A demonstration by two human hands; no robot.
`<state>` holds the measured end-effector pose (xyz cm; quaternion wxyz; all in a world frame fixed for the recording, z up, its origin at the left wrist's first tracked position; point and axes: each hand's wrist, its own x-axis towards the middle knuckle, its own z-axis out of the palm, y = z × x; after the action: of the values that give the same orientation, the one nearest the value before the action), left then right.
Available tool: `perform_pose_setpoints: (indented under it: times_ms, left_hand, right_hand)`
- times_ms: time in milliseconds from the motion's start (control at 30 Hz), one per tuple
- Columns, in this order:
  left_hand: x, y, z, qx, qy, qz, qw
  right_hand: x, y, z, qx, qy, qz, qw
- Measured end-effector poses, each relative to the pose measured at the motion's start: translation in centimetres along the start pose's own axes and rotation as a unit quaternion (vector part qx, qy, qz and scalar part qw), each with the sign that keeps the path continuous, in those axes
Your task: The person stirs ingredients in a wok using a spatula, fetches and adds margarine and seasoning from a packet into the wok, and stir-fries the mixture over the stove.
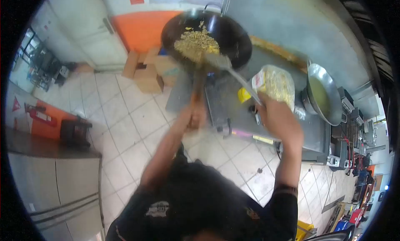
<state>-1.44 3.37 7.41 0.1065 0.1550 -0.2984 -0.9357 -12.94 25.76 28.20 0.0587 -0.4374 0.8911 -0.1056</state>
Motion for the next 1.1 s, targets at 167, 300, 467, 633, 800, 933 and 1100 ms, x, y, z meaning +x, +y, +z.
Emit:
perform_pose_setpoints:
  times_ms: [167,300,467,633,800,933,1100]
  left_hand:
    - [-3.9,-0.8,0.8,0.0,0.037,-0.078,0.996]
    - [-11.8,-0.4,4.1,-0.096,-0.079,-0.123,0.985]
    - [-1.3,1.1,1.3,-0.002,0.015,0.009,1.0]
    - [-4.6,-4.7,-3.3,-0.038,-0.003,-0.074,0.997]
    - [-1.1,-0.7,1.0,-0.058,-0.01,0.039,0.998]
    - [-2.7,-4.3,-4.2,-0.096,-0.076,-0.109,0.986]
    - [-1.1,1.8,2.9,-0.069,-0.073,0.029,0.995]
  right_hand:
    - [3.8,-1.5,-0.9,-0.008,0.007,0.011,1.0]
    - [-1.9,0.6,-0.9,-0.052,0.168,-0.142,0.974]
    - [3.7,-2.4,-1.0,0.049,-0.074,0.042,0.995]
    - [-1.8,0.2,-0.7,-0.009,0.065,-0.059,0.996]
    - [1.7,-1.6,1.6,0.057,-0.011,0.004,0.998]
    - [-3.2,-0.2,0.4,-0.071,0.11,-0.064,0.989]
    - [4.7,-1.8,0.7,0.08,-0.084,0.044,0.992]
